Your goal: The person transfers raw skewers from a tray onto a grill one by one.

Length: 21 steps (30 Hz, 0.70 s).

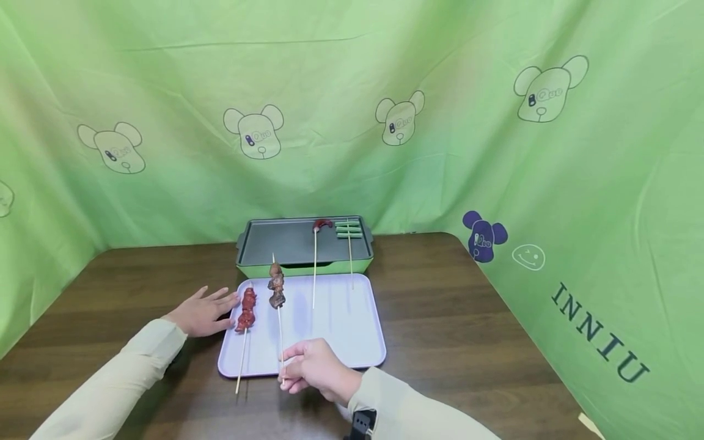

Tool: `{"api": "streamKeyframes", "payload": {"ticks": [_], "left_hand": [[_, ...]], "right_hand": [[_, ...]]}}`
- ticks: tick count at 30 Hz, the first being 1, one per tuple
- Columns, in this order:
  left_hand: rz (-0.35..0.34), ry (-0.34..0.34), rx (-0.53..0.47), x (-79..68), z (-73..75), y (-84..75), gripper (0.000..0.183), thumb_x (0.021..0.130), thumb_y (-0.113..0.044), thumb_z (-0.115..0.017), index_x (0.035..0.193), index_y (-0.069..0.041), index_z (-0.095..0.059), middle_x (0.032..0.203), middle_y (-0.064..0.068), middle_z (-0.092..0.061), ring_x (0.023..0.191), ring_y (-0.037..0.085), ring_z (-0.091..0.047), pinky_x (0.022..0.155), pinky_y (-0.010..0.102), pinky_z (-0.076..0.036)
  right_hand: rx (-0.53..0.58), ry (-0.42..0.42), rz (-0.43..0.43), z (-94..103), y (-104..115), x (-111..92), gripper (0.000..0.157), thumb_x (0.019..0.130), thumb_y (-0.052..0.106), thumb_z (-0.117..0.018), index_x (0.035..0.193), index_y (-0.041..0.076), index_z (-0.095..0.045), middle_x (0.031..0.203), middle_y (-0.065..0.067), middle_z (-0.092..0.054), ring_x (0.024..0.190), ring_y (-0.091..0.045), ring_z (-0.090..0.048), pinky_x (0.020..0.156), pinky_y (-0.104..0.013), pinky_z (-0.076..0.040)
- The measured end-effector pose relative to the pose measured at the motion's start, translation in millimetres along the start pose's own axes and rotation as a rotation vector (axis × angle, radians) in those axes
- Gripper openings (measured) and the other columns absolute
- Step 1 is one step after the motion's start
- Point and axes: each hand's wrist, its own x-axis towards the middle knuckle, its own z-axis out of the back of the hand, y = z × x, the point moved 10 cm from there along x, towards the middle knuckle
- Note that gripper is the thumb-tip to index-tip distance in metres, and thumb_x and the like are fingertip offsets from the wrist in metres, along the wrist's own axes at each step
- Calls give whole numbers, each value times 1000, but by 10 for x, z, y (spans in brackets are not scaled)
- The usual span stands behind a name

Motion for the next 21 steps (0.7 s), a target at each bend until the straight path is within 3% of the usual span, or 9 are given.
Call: {"api": "streamKeyframes", "payload": {"ticks": [7, 21], "left_hand": [[33, 61, -52, -5, 27, -12, 62, 96, -39, -54, 144, -2, -45, 151, 14, -41, 143, 37, -29, 113, 63, -16], [37, 82, -59, 36, 13, -14, 63, 94, -40, -56, 144, -3, -46, 152, 14, -40, 141, 37, -34, 111, 62, -24]], "right_hand": [[-9, -10, 17, 18, 112, 72, 29, 84, -12, -58, 112, -18, -57, 74, -11, -71, 56, -7, -63, 52, -16, -52], [-24, -45, 69, 129, 329, 231, 30, 87, -10, -57, 115, -22, -54, 73, -6, -69, 58, -6, -63, 55, -19, -53]]}}
